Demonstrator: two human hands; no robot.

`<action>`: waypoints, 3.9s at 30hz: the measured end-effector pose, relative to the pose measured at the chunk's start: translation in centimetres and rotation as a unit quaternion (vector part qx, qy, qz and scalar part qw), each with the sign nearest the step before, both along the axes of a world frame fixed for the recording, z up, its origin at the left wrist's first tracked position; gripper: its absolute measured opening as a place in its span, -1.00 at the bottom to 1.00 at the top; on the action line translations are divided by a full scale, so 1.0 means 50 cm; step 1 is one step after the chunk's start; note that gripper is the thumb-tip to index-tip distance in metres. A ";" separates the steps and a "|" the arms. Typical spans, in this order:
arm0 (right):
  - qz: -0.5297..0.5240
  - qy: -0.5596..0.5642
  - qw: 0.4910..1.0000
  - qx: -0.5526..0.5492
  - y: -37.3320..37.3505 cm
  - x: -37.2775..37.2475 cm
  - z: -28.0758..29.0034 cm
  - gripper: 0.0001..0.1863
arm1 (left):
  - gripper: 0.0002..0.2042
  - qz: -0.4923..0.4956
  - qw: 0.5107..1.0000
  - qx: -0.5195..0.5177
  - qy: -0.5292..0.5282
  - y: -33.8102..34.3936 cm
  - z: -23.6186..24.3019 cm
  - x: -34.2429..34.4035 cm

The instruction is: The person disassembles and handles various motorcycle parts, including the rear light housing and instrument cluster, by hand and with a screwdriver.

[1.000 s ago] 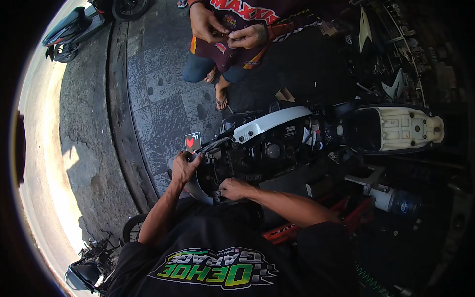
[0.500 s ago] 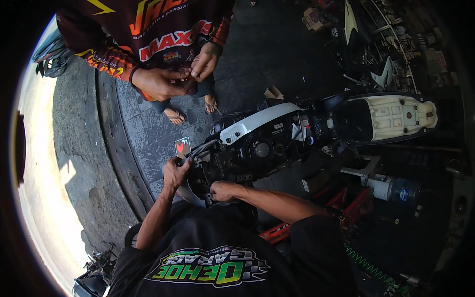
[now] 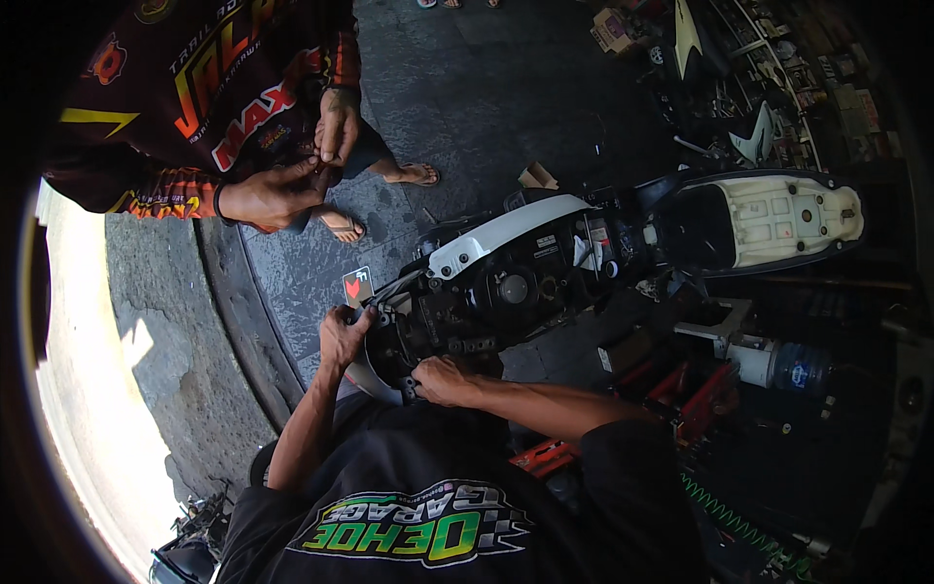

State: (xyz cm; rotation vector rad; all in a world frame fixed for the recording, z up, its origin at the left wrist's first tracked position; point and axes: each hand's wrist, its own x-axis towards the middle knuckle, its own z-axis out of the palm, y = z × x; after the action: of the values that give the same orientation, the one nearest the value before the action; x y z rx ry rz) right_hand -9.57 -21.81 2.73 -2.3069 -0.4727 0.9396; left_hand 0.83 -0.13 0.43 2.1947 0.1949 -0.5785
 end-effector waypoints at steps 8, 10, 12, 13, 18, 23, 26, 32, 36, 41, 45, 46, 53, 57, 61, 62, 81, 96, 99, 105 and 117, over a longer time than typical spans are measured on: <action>-0.042 0.070 0.996 -0.022 0.006 0.024 0.014 -0.77 | -0.34 -0.005 1.000 0.021 -0.018 -0.006 0.010 0.002; -0.048 0.092 0.994 -0.039 0.014 0.028 0.013 -0.76 | -0.33 -0.002 1.000 0.026 -0.011 -0.008 0.013 0.001; -0.052 0.114 0.991 -0.049 0.018 0.032 0.011 -0.76 | -0.33 0.001 1.000 0.020 -0.009 -0.005 0.009 0.002; -0.052 0.125 0.990 -0.051 0.020 0.033 0.010 -0.75 | -0.32 0.003 1.000 0.017 -0.008 -0.004 0.006 0.002; -0.039 0.126 0.988 -0.078 0.021 0.027 -0.011 -0.73 | -0.31 0.009 1.000 0.010 -0.005 -0.002 0.006 0.000; 0.027 0.089 0.989 -0.112 0.021 0.025 -0.029 -0.73 | -0.27 0.008 1.000 0.025 0.016 -0.003 0.012 0.002; 0.039 0.057 0.995 -0.072 0.014 0.026 -0.018 -0.75 | -0.27 0.011 0.999 0.015 0.026 -0.002 0.016 0.005; -0.033 0.058 0.996 -0.055 0.011 0.024 0.044 -0.78 | -0.28 0.006 1.000 0.013 0.012 -0.004 0.020 0.008; -0.069 0.077 0.992 -0.067 0.016 0.026 0.049 -0.79 | -0.30 0.010 1.000 0.010 0.014 -0.013 0.024 0.008; -0.103 0.129 0.983 -0.081 0.025 0.030 0.028 -0.73 | -0.30 0.019 1.000 0.024 -0.004 -0.011 -0.004 0.004; -0.078 0.143 0.984 -0.078 0.029 0.051 0.047 -0.64 | -0.28 0.029 0.999 0.014 0.010 -0.004 -0.006 0.004; -0.086 0.130 0.985 -0.079 0.022 0.040 0.035 -0.66 | -0.28 0.031 0.999 0.002 0.025 -0.009 -0.003 0.007; -0.039 0.102 0.991 -0.075 -0.028 0.052 0.083 -0.61 | -0.30 0.008 1.000 -0.010 0.005 0.011 -0.002 0.011; -0.169 0.117 0.976 0.076 -0.068 0.013 0.054 -0.69 | -0.37 0.030 0.998 -0.032 -0.040 0.007 -0.003 -0.004; -0.372 0.226 0.886 0.163 -0.059 -0.013 0.053 -0.78 | -0.50 0.024 0.992 0.037 -0.117 -0.004 0.035 -0.008; -0.384 0.233 0.871 0.198 -0.060 -0.023 0.050 -0.79 | -0.55 0.005 0.988 0.019 -0.156 -0.004 0.036 -0.018; -0.284 0.104 0.935 0.185 -0.074 -0.003 0.064 -0.76 | -0.69 -0.434 0.881 -0.168 -0.087 -0.049 0.071 -0.043; -0.351 0.106 0.902 0.228 -0.067 -0.008 0.042 -0.81 | -0.67 0.310 0.665 -0.661 0.157 0.134 0.051 0.010; -0.349 0.106 0.903 0.226 -0.080 -0.017 0.021 -0.81 | -0.63 0.370 0.580 -0.708 0.158 0.126 0.055 0.002; -0.338 0.107 0.911 0.209 -0.077 -0.006 0.033 -0.80 | -0.63 0.468 0.538 -0.687 0.140 0.202 -0.095 -0.032; -0.318 0.114 0.923 0.184 -0.071 -0.008 0.033 -0.78 | -0.61 0.827 0.465 -0.316 -0.015 0.635 -0.322 -0.205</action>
State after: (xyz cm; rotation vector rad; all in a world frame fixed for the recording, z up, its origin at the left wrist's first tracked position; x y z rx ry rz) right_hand -9.98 -25.35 4.40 -1.7917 0.1889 0.6997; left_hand -9.43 31.64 -15.66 0.4834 1.5387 0.5148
